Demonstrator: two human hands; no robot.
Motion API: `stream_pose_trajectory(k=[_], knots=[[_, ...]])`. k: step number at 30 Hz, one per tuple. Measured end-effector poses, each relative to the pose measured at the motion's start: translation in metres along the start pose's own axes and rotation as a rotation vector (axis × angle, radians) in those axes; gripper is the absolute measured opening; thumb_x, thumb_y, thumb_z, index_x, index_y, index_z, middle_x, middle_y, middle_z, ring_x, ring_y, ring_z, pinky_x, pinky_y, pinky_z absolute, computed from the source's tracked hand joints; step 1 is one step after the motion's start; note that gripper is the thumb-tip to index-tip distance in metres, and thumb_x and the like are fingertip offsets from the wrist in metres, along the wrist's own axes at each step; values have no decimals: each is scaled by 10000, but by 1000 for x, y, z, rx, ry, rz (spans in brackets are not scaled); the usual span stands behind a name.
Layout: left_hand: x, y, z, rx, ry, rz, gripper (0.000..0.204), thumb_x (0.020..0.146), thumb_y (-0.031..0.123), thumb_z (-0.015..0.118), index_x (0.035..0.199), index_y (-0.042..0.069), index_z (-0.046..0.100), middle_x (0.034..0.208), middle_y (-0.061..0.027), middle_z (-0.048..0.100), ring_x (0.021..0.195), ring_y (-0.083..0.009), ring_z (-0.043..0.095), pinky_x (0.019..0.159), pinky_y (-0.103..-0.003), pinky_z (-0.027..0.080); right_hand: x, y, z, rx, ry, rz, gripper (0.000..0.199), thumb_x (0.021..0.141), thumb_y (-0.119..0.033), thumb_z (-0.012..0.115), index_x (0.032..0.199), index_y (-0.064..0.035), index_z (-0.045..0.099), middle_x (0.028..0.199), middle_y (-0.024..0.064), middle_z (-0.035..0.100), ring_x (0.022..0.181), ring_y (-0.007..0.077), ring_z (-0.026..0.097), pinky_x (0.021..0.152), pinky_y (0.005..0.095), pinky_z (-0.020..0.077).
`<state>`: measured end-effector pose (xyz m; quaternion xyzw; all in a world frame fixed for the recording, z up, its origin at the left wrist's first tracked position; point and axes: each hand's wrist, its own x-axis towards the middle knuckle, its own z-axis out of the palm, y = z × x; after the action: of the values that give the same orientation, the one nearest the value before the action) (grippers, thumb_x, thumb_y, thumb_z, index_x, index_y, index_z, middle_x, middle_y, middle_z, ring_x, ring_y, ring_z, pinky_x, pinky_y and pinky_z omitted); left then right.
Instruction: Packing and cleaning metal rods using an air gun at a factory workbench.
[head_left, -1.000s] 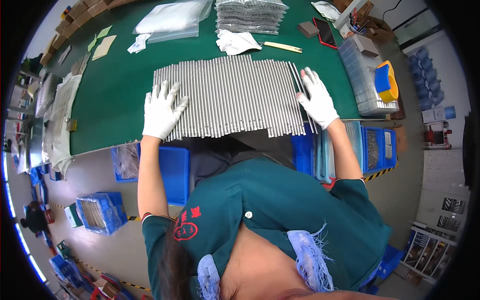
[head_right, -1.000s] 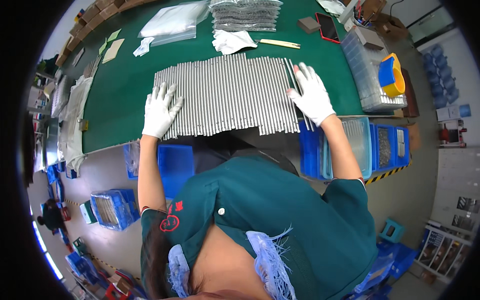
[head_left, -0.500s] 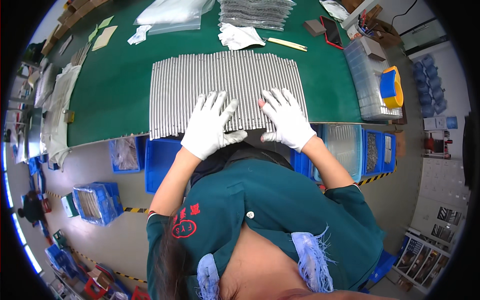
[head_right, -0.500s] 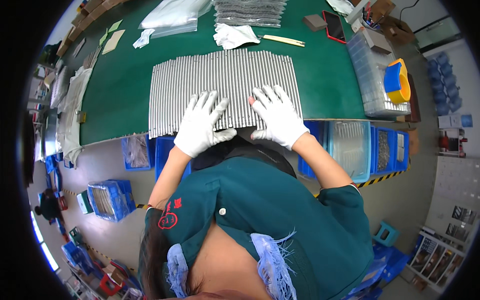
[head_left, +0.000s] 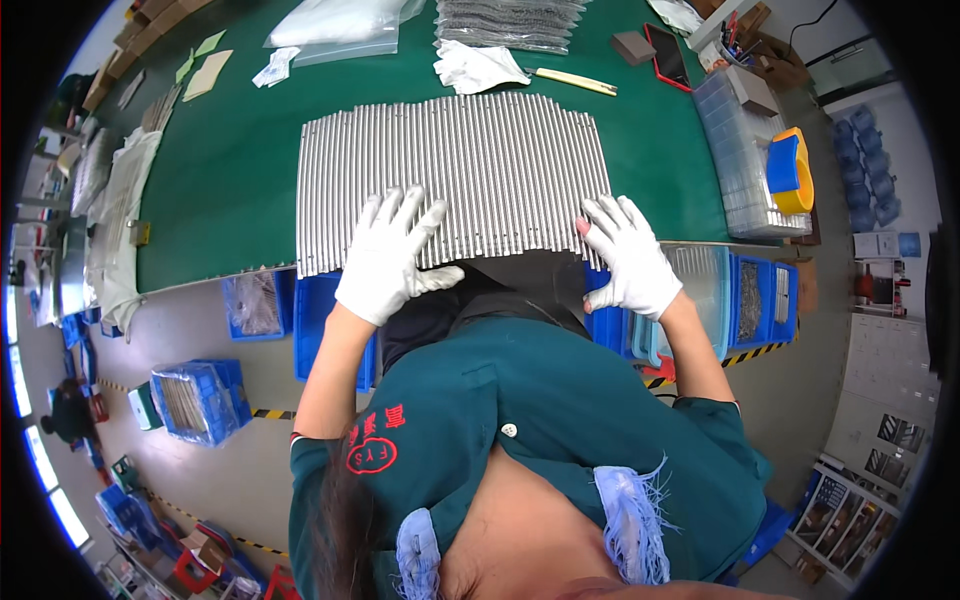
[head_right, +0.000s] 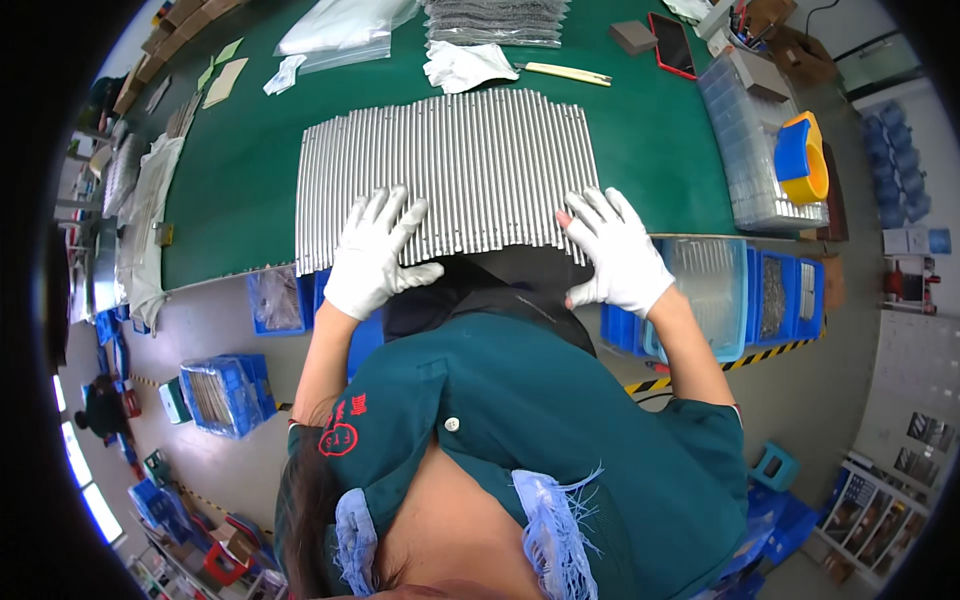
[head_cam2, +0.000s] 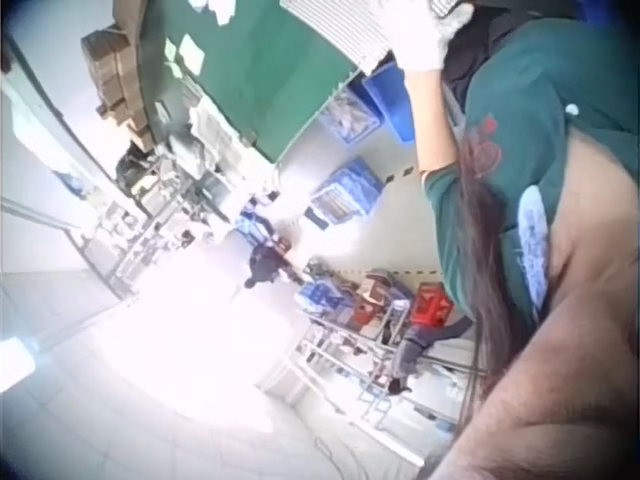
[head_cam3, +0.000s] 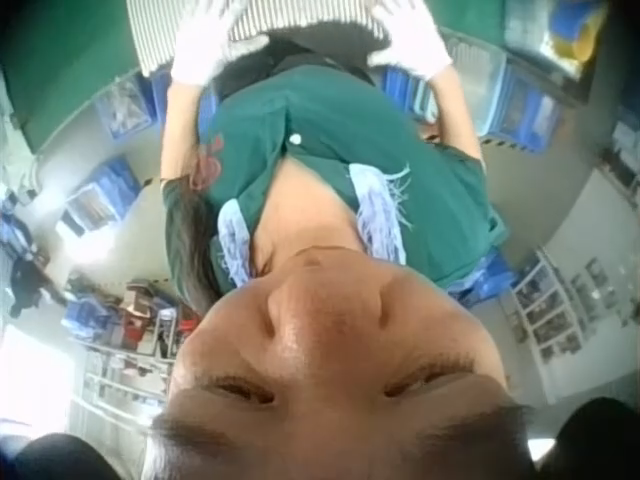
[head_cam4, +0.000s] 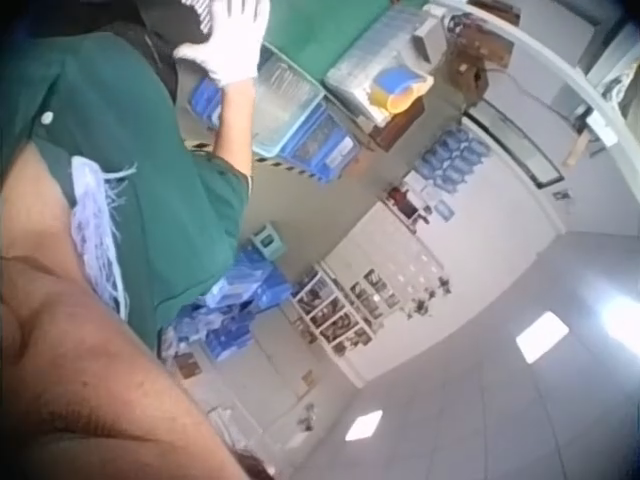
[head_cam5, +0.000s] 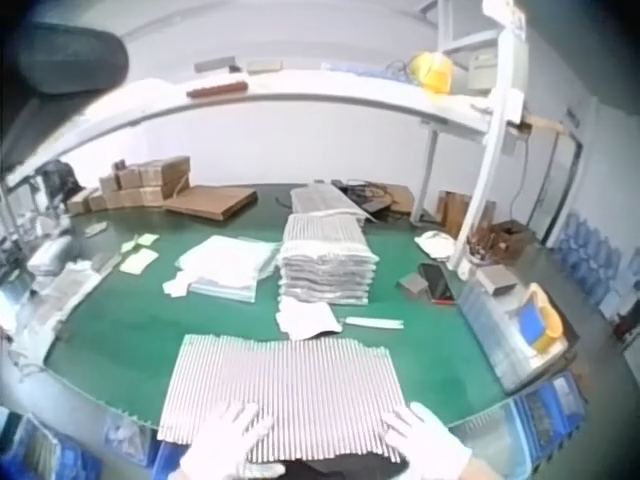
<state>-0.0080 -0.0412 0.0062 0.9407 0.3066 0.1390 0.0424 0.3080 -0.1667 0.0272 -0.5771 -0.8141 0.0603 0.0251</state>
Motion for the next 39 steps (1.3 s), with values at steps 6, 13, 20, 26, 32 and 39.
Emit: stream_pose_trajectory(k=[6,13,20,26,32,39], knots=[[4,-2,0,19,-20,-17,905,644,633,667,1349,105,459,1341,-222,468,1246,-402,429,1065,-526,287,18,14,12,-47,55,-35,1013,560,-682,643,1350,-82,439,1401,140,428,1316,338,356,1131,488,193],[0,-1,11,69,27,-30,868,662,602,667,1343,104,460,1337,-187,486,1235,-383,452,1060,-509,306,28,15,13,-104,66,-17,981,628,-718,562,1359,-77,433,1403,151,422,1321,345,351,1124,488,196],[15,11,4,55,57,-25,845,674,620,656,1291,61,510,1278,-193,533,1204,-368,475,1039,-508,314,47,-4,22,-108,107,13,905,653,-646,616,1354,-105,434,1411,130,415,1328,315,343,1125,460,194],[14,9,12,55,27,-16,838,705,607,626,1320,59,471,1303,-173,511,1220,-357,460,1052,-504,303,54,-18,15,-15,69,30,921,660,-619,651,1364,-73,417,1431,149,382,1349,322,308,1134,462,160],[20,24,11,120,30,-47,874,710,625,588,1346,46,433,1320,-189,480,1208,-359,442,1025,-532,302,89,-59,27,-23,142,14,825,731,-569,618,1349,-55,431,1398,144,415,1330,298,339,1132,457,189],[14,21,19,112,30,-58,806,746,580,614,1347,71,439,1334,-197,473,1231,-374,436,1044,-529,292,70,-45,12,287,312,-14,861,781,-662,484,1353,-22,423,1379,186,436,1307,349,372,1118,447,230]])
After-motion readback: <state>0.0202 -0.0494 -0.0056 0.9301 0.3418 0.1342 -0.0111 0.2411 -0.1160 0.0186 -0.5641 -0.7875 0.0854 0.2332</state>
